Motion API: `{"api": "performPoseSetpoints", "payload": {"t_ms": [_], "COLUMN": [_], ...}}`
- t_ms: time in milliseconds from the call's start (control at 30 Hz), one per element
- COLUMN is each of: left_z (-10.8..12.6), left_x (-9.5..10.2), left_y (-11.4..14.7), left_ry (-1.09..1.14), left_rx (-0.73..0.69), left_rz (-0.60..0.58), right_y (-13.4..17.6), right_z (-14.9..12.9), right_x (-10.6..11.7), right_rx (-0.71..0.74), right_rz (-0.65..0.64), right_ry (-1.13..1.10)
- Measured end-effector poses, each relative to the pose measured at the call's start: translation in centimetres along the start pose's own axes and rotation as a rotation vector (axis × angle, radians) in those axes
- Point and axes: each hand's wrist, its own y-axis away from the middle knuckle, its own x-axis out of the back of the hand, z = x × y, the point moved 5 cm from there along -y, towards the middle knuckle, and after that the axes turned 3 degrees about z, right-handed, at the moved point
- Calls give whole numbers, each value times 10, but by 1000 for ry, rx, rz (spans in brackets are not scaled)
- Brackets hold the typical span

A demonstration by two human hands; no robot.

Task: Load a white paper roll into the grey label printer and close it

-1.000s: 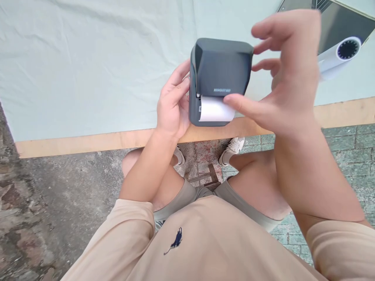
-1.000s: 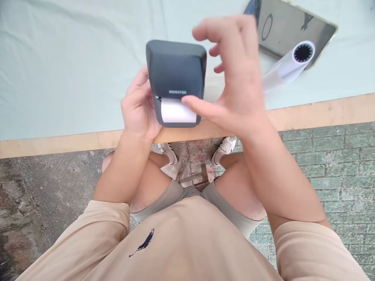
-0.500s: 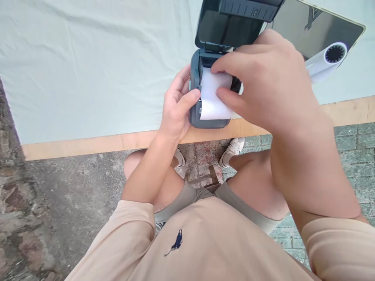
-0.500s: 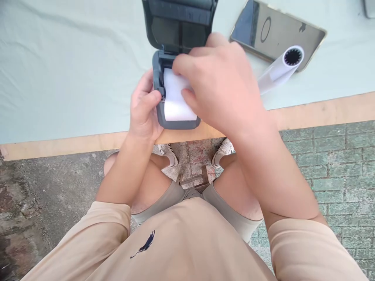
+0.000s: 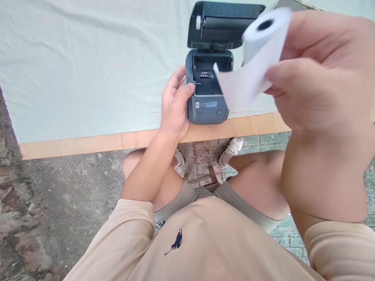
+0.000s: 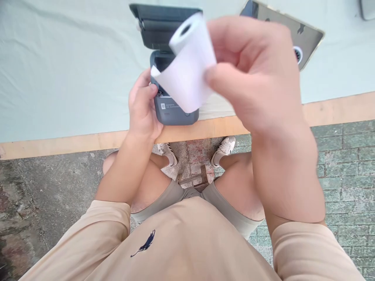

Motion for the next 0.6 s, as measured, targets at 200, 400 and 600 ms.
{"api": "performPoseSetpoints", "payload": {"t_ms": [200, 400, 600], "left_z": [0, -2, -3], "left_x": [-1, 4, 5], "left_y": [-5, -9, -8], "left_ry": [20, 17, -46], "left_rx": [46, 124, 121], "left_rz": [27, 91, 91], "right_y": [3, 4, 5], "right_z": [76, 82, 76], "right_x": [13, 12, 16], "right_rx": [-329, -26, 152], "right_rz": [53, 67, 52], "right_ry": [-400, -111, 502]}}
